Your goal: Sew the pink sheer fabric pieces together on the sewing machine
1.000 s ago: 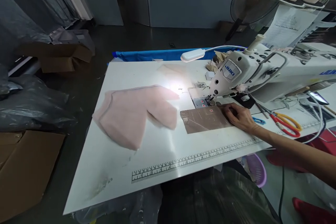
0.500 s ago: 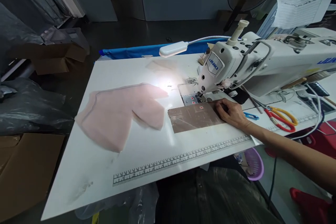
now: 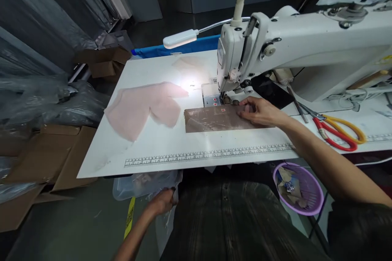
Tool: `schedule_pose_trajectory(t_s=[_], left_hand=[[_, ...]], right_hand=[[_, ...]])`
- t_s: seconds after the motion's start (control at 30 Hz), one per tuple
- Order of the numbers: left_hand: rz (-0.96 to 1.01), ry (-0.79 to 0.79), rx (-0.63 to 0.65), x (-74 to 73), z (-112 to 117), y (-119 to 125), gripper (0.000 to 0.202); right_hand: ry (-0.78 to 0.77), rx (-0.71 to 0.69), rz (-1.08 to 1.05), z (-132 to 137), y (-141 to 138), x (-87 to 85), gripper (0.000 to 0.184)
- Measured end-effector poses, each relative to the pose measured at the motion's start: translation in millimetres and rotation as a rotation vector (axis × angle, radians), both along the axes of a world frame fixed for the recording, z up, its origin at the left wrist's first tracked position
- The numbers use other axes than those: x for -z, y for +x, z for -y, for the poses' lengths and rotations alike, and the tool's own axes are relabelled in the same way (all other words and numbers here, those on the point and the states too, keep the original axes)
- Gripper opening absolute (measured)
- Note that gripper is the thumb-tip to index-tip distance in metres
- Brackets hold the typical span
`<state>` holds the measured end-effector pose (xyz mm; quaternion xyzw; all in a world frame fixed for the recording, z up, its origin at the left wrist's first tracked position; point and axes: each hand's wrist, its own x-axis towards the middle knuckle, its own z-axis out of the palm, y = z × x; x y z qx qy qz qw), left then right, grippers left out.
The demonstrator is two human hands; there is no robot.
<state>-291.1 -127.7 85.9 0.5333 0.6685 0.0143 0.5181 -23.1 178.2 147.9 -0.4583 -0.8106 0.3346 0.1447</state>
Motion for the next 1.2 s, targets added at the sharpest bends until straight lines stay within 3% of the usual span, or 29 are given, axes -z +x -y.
schedule_pose_trajectory(t_s=[0.07,0.13,0.23,0.3,0.37,0.5,0.57,0.67,0.77,0.87,0.93,1.03,1.1,1.2], left_hand=[[-0.023,0.015,0.014,-27.3,-3,-6,0.032],[0.071,0.151,0.085,-64.1,-17,-6,0.037],[0.117,0.615,0.079,-110.0,-62,2,0.031],[0.063,0.882,0.133,-120.6,-102,7,0.03],[-0.029,1.007,0.261,-114.7,-143,8,0.029],[-0.106,1.031,0.514,-82.9,-205,1,0.038],[-0.121,1.056,0.573,-71.0,-219,-6,0.044],[-0.105,1.076,0.567,-64.4,-225,-16,0.047],[-0.003,1.119,0.412,-68.1,-218,-17,0.044],[0.128,1.104,0.11,-76.7,-207,-10,0.036],[0.307,0.905,-0.042,-81.9,-201,-3,0.046],[0.578,0.521,-0.164,-84.1,-195,5,0.071],[0.578,0.407,-0.23,-81.9,-194,6,0.074],[0.453,0.379,-0.302,-78.0,-194,5,0.075]], right_hand=[[-0.116,-0.058,-0.034,-8,4,-3.8,0.036],[-0.16,-0.096,-0.043,-14,5,-7.0,0.031],[-0.145,-0.182,-0.016,-22,1,-11.3,0.026],[-0.122,-0.224,0.001,-26,-2,-12.9,0.023],[-0.115,-0.226,0.0,-30,-3,-12.7,0.02],[-0.17,-0.164,-0.05,-35,-1,-8.6,0.023],[-0.195,-0.143,-0.084,-35,2,-6.8,0.027],[-0.21,-0.12,-0.138,-32,5,-6.4,0.032],[-0.289,-0.087,-0.206,-24,4,-8.4,0.034],[-0.466,-0.076,-0.336,-9,-10,-11.9,0.036],[-0.613,-0.078,-0.427,1,-25,-15.1,0.039],[-0.793,-0.16,-0.505,9,-47,-19.9,0.047],[-0.765,-0.214,-0.474,6,-53,-20.4,0.047],[-0.45,-0.19,-0.315,-2,-47,-14.2,0.033]])
